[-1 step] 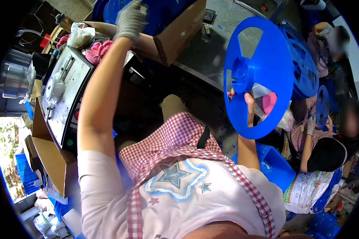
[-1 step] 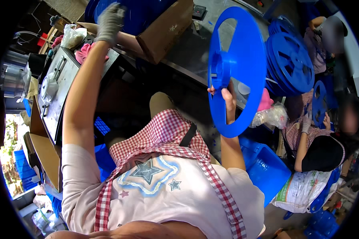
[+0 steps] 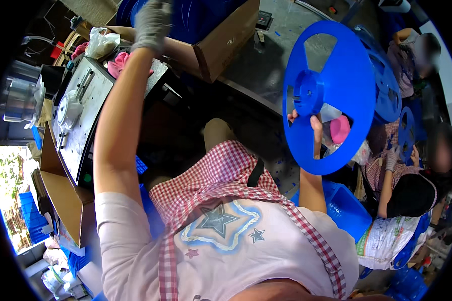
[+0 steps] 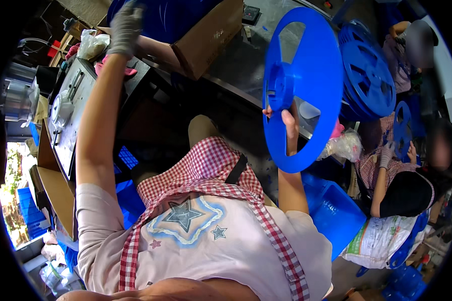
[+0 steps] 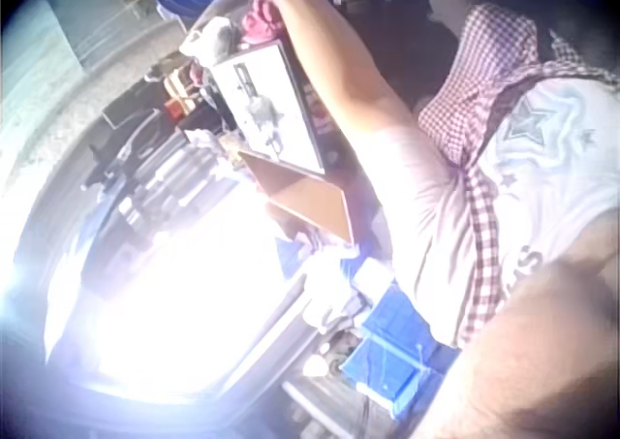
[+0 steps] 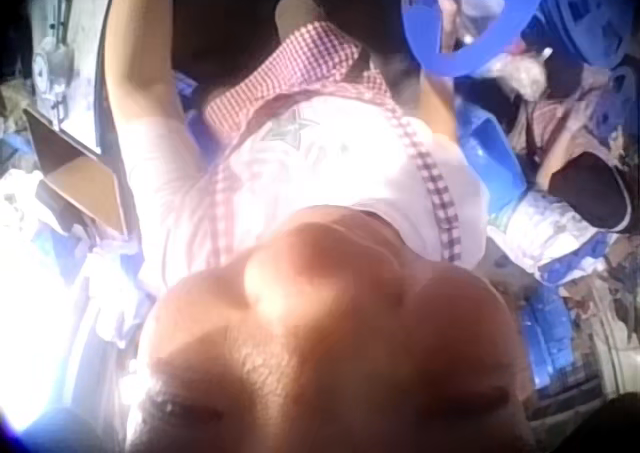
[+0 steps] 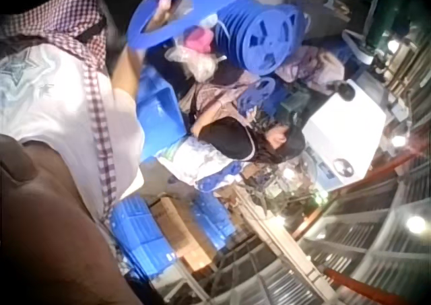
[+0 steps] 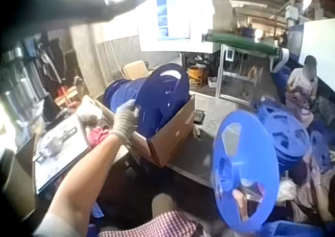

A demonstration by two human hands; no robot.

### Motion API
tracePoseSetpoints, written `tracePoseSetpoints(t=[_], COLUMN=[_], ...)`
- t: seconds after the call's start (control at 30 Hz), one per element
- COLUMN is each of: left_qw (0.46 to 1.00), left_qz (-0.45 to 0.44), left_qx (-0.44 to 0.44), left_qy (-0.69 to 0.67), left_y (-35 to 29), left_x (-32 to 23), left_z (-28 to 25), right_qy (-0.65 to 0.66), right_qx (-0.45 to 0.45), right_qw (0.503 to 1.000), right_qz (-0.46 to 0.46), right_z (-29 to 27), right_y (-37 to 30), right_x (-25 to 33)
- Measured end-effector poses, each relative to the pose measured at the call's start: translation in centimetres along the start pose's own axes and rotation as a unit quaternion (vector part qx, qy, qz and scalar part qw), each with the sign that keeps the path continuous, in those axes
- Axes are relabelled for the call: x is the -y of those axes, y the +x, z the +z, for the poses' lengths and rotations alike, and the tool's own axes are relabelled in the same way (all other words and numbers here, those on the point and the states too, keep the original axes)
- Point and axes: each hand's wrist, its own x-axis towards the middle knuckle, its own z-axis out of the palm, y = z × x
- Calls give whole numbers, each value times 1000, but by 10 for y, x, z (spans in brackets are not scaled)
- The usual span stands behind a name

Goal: The person repeatedly picks up blue plastic fan blades from a bin and places them onto a machine. They then press a button on the machine's control panel, seemingly to process or secure the blades. The person continues this cycle of picking, placing, and pressing the button throughout the video.

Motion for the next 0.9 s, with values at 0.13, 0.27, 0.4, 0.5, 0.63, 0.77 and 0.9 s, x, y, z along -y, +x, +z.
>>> tracePoseSetpoints(t=[0.13, 0.27, 0.4, 0.5, 0.63, 0.77, 0.9], left_qw=[958, 880, 808, 815, 974, 991, 911], left_qz=[-57, -146, -330, -365, -125, -108, -319], left_qx=[-108, -51, -33, -67, -114, 35, 97], left_qy=[-260, -448, -487, -444, 153, 71, -243], left_y=[-10, -93, -202, -261, -311, -343, -350], left_x=[31, 54, 56, 28, 11, -44, -43], left_z=[-113, -165, -140, -119, -108, -121, -135], right_qy=[101, 169, 217, 210, 116, -4, -119], right_qx=[26, 67, 171, 219, 240, 281, 336], right_qw=[994, 973, 909, 877, 903, 918, 906], right_qz=[24, 142, 311, 373, 338, 279, 227], right_z=[-4, 20, 90, 123, 153, 176, 207], right_y=[13, 34, 0, -37, -71, -93, -100], right_x=[-1, -12, -33, -52, -54, -43, -41])
